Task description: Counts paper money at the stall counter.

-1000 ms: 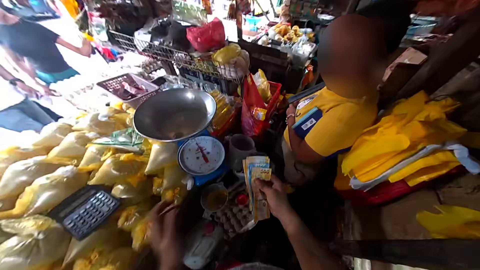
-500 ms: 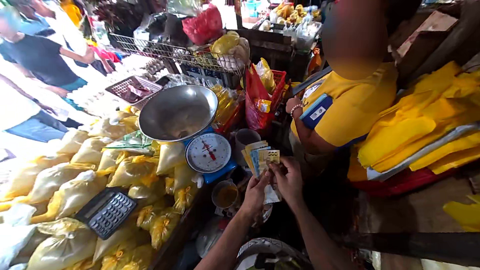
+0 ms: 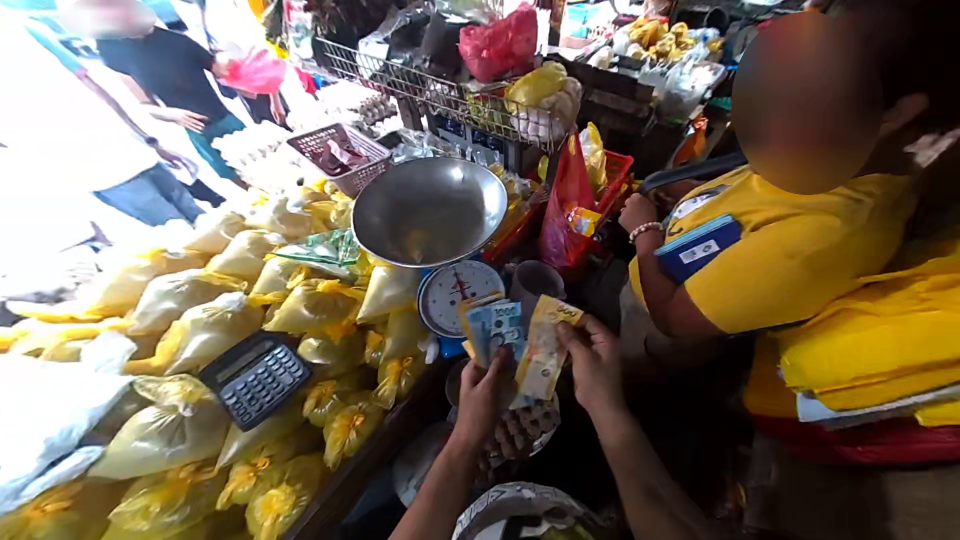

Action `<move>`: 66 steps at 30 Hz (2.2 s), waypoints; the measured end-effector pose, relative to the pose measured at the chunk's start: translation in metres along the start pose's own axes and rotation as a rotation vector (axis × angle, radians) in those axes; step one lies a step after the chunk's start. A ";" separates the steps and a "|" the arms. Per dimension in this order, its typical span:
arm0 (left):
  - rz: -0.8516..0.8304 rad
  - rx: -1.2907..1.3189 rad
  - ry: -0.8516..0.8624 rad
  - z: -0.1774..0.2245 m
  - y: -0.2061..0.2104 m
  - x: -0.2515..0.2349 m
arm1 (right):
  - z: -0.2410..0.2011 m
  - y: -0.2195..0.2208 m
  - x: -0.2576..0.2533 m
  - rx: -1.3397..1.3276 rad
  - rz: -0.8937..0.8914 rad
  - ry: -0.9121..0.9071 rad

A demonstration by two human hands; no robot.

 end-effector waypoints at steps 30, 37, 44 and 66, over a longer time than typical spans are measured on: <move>0.267 -0.045 0.052 0.016 -0.043 0.008 | 0.020 0.072 0.038 -0.109 -0.235 0.398; 0.251 0.051 0.011 0.015 -0.051 0.010 | 0.034 0.052 0.024 -0.143 -0.081 0.411; 0.260 -0.038 0.034 0.019 -0.056 0.010 | 0.029 0.048 0.027 -0.181 -0.093 0.425; 0.265 0.092 -0.028 0.017 -0.063 0.032 | 0.036 0.052 0.046 -0.139 -0.075 0.441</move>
Point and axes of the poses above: each hand's wrist, its own x-axis away from the middle knuckle, its own y-axis out of the palm, z = x × y, the point moved 7 cm from there along -x, towards the middle knuckle, and after that the axes turned 7 degrees about z, right-handed, at the moved point
